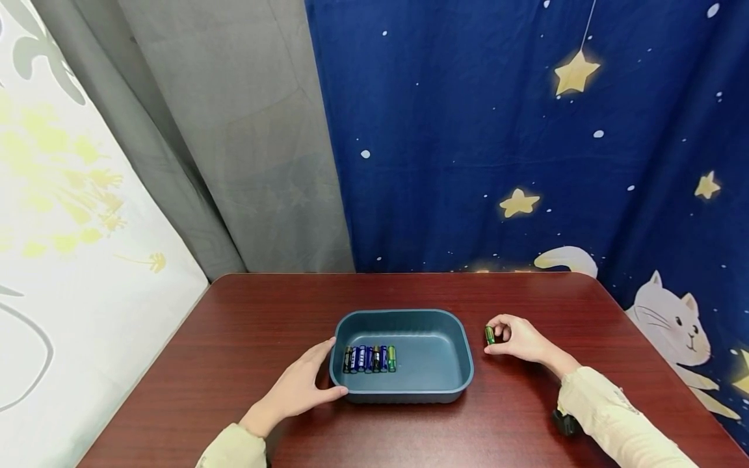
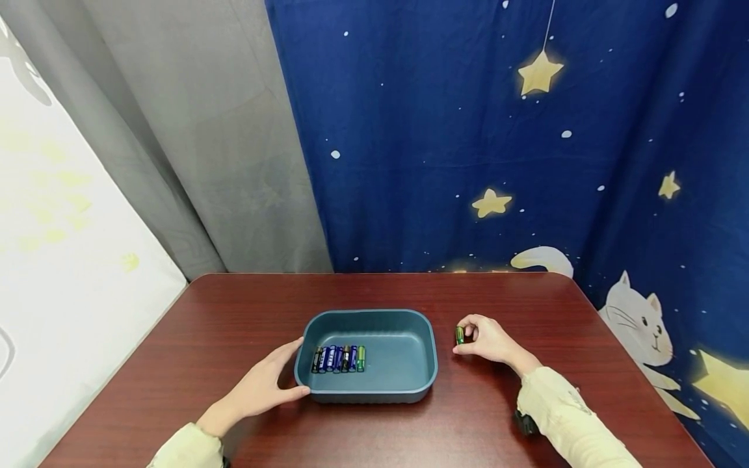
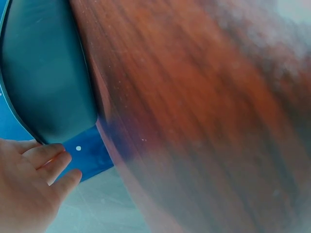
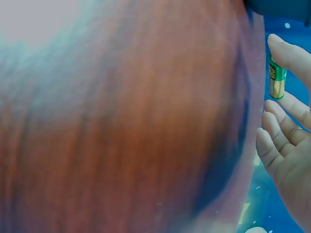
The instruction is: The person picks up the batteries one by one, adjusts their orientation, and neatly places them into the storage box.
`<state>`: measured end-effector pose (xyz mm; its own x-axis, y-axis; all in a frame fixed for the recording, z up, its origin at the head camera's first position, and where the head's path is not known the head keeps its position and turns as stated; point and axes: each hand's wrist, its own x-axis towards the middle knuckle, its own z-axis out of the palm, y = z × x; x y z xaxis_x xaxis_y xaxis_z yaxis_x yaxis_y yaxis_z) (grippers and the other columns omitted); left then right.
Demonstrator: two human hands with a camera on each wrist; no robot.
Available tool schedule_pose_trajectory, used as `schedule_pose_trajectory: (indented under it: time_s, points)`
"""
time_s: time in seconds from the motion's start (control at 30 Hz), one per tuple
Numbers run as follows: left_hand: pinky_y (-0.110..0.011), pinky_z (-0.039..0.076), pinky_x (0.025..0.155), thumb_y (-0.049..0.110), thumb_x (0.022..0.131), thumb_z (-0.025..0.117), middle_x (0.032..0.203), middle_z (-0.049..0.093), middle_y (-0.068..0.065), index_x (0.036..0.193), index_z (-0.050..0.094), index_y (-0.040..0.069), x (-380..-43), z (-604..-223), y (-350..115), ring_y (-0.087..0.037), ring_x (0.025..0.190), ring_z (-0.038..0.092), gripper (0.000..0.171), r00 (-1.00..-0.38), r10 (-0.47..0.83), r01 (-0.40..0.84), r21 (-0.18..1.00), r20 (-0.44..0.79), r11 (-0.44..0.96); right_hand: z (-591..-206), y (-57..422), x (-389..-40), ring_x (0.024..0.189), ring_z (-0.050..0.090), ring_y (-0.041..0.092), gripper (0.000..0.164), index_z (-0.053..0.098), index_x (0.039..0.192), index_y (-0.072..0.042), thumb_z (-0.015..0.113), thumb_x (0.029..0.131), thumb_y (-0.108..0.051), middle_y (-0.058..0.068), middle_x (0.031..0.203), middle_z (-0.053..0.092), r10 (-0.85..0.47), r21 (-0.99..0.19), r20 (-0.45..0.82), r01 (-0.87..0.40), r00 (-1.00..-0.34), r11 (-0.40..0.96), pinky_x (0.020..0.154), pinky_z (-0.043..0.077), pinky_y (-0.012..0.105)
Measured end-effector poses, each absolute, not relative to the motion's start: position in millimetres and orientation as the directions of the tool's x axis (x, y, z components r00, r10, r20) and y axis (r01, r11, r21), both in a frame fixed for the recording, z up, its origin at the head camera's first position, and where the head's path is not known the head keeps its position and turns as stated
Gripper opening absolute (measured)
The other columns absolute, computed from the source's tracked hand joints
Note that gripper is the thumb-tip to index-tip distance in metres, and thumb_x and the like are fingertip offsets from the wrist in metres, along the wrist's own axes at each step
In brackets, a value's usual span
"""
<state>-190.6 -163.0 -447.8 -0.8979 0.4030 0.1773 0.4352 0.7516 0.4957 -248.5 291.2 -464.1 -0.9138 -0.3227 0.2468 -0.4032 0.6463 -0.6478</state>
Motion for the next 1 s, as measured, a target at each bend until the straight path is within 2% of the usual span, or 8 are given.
schedule_pose_trajectory:
  time_s: [0.37, 0.5, 0.73, 1.0]
  points:
    - [-0.047, 0.037, 0.098, 0.056, 0.071, 0.068, 0.140, 0.039, -0.004, 0.142, 0.033, 0.013, -191.3, -448.9, -163.4, -0.022, 0.127, 0.037, 0.090, -0.902, 0.396, 0.426, 0.490, 0.169, 0.761, -433.9, 279.7, -246.1, 0.061, 0.046, 0.008, 0.040, 0.060, 0.095, -0.006, 0.081, 0.065, -0.023, -0.001, 0.074, 0.051, -0.330, -0.633, 0.258, -0.417, -0.908, 0.652, 0.056, 0.039, 0.020]
    - [-0.047, 0.037, 0.098, 0.056, 0.070, 0.068, 0.140, 0.039, -0.004, 0.142, 0.032, 0.014, -191.2, -448.5, -163.1, -0.022, 0.127, 0.037, 0.091, -0.905, 0.394, 0.420, 0.489, 0.162, 0.764, -426.3, 272.8, -245.8, 0.062, 0.047, 0.008, 0.041, 0.061, 0.096, -0.007, 0.081, 0.065, -0.022, -0.001, 0.074, 0.052, -0.338, -0.626, 0.288, -0.444, -0.896, 0.642, 0.056, 0.040, 0.020]
    - [-0.047, 0.037, 0.097, 0.055, 0.070, 0.068, 0.140, 0.039, -0.004, 0.141, 0.033, 0.013, -191.7, -450.1, -163.1, -0.022, 0.126, 0.038, 0.089, -0.900, 0.398, 0.433, 0.485, 0.179, 0.760, -411.1, 256.9, -243.3, 0.065, 0.050, 0.014, 0.040, 0.062, 0.097, -0.007, 0.081, 0.065, -0.022, 0.001, 0.075, 0.053, -0.366, -0.625, 0.337, -0.496, -0.868, 0.603, 0.057, 0.042, 0.022]
    - [-0.047, 0.039, 0.096, 0.054, 0.071, 0.068, 0.139, 0.040, -0.006, 0.140, 0.035, 0.011, -191.8, -451.0, -163.4, -0.023, 0.125, 0.039, 0.088, -0.895, 0.399, 0.445, 0.470, 0.200, 0.762, -408.3, 236.5, -242.1, 0.066, 0.049, 0.015, 0.041, 0.062, 0.099, -0.008, 0.081, 0.066, -0.023, 0.000, 0.076, 0.053, -0.416, -0.628, 0.373, -0.556, -0.829, 0.545, 0.054, 0.041, 0.021]
